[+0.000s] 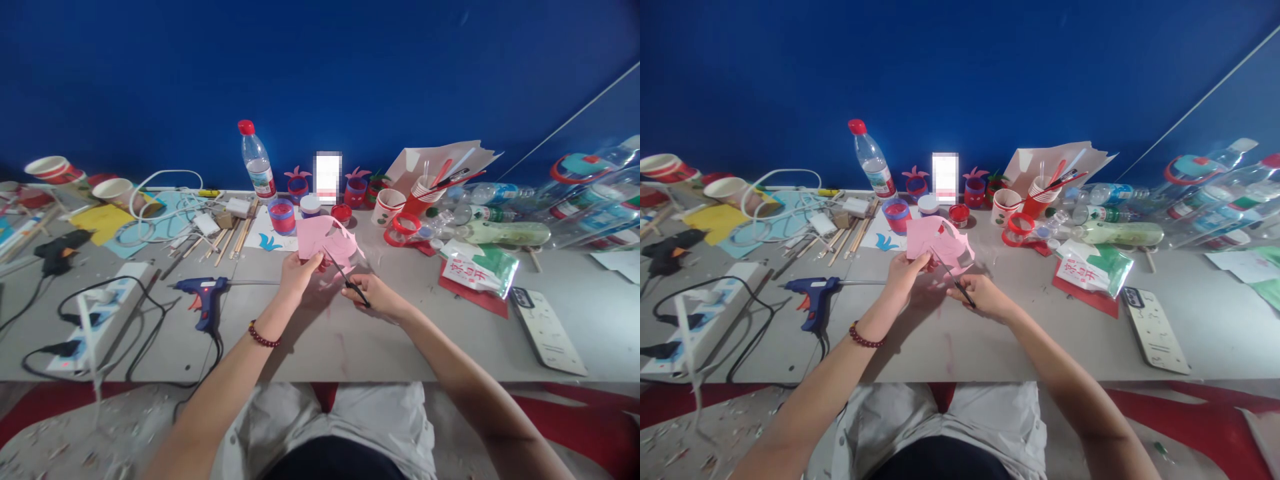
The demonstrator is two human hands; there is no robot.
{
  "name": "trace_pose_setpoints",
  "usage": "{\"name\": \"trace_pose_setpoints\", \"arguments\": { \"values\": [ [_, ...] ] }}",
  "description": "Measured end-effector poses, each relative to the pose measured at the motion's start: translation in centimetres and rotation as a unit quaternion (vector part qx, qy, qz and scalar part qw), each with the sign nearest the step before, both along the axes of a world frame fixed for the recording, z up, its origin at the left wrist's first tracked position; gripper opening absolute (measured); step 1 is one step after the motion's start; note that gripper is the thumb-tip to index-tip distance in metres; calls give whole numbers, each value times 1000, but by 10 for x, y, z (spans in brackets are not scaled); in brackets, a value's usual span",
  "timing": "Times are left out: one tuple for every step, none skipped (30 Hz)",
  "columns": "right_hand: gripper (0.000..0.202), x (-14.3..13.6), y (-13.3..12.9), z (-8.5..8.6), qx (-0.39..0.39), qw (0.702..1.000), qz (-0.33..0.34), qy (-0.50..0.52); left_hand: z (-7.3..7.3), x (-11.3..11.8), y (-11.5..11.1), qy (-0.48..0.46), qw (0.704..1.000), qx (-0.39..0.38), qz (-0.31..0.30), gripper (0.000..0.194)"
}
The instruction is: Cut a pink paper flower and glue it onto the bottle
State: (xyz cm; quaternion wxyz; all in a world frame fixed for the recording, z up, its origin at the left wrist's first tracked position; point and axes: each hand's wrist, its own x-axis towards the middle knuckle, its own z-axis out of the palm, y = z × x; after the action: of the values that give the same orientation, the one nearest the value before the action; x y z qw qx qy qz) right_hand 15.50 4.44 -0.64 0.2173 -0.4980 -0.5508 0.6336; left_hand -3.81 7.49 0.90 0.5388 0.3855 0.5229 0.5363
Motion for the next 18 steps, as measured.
{"name": "trace_pose_setpoints", "arguments": {
  "values": [
    [45,0,0,1,0,1000,0,-4,0,0,0,1,1000,-6,0,24],
    [46,0,0,2,-1,1000,-1,-9,-1,-1,0,3,1000,-13,1,23],
    [46,-1,0,2,-3,1000,-1,-13,-1,-1,1,5,1000,-19,1,23],
    [46,-1,0,3,-5,1000,0,-15,-2,-1,1,6,1000,-21,2,22],
    [46,-1,0,4,-7,1000,1,-14,-2,-1,1,6,1000,-21,2,21],
    [46,-2,-1,4,-9,1000,2,-13,-2,-1,1,6,1000,-19,1,21],
    [45,-2,-1,5,-10,1000,3,-13,-2,-1,1,5,1000,-18,1,21],
    [45,-2,-1,5,-11,1000,3,-13,-1,0,0,5,1000,-17,-1,21],
    [44,-3,-1,6,-13,1000,3,-13,-1,0,0,4,1000,-17,-3,21],
    [44,-3,-1,6,-15,1000,2,-13,-1,1,0,3,1000,-20,-4,21],
    [44,-3,-1,7,-17,1000,1,-13,0,1,0,2,1000,-21,-4,21],
    [44,-4,-1,8,-20,1000,0,-13,0,1,0,1,1000,-21,-4,20],
    [44,-4,-1,8,-22,1000,0,-13,0,1,0,2,1000,-20,-4,20],
    [44,-4,-1,9,-24,1000,0,-14,-1,1,0,3,1000,-18,-4,20],
    [44,-4,-1,9,-25,1000,0,-15,-1,1,0,5,1000,-15,-5,19],
    [44,-3,-1,9,-24,1000,1,-16,-1,0,0,8,1000,-12,-6,19],
    [44,-3,-1,8,-20,1000,3,-16,0,0,0,12,1000,-10,-8,19],
    [44,-2,-1,7,-15,1000,5,-15,0,0,0,15,1000,-8,-10,20]
  ]
}}
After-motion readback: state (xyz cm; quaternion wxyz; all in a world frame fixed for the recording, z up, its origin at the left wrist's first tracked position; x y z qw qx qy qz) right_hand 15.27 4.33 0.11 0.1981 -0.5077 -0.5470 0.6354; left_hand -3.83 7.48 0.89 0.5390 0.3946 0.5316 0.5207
